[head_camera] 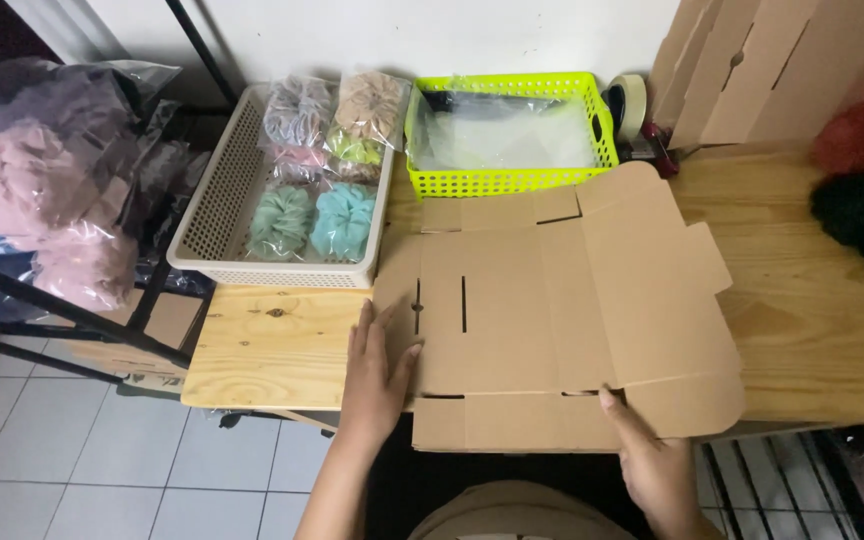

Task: The person folds cardboard mailer boxes and places packaged hair scrunchies inside them one at a time.

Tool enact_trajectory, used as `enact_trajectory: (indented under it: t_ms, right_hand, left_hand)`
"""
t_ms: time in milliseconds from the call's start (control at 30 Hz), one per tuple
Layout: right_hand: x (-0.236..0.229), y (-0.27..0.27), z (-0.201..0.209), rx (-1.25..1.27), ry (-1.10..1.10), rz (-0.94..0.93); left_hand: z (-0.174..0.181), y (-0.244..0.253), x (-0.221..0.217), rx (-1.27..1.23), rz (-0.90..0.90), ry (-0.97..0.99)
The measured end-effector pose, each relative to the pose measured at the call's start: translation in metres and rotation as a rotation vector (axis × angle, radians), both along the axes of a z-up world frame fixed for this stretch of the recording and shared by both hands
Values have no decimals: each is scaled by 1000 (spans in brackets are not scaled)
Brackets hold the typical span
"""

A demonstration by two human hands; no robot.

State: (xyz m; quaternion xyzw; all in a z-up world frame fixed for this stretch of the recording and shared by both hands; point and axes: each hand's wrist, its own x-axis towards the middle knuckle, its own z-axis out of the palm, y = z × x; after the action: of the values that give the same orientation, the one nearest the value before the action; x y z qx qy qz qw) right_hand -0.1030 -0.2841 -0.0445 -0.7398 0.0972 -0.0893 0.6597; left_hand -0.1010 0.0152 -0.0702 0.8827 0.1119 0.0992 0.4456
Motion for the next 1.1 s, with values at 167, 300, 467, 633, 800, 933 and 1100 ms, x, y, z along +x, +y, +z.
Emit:
enact_trajectory:
  t_ms: [167,300,467,633,800,933,1100]
  right_hand:
    - [2,-1,18,443,77,-91]
    - [3,-55,-7,-101,-140,29]
    - [40,-137,-19,-512,-243,245]
    - [79,-172,-23,-195,-263,456]
    - [121,-107,64,142,153,168]
    - [156,-112,32,362,187,280]
    - [135,-100,9,452,130,146]
  left_hand:
    - [39,2,-16,-167,-102,-23]
    - [48,9,-31,-312,-23,-49]
    - [44,12,-37,-661,-128,-236]
    - [50,6,-16,-892,-167,-218]
    - [7,21,5,-1089,12,208]
    - [13,-7,8,-1176,-55,158]
    - [40,-38,-4,-1240,147,120]
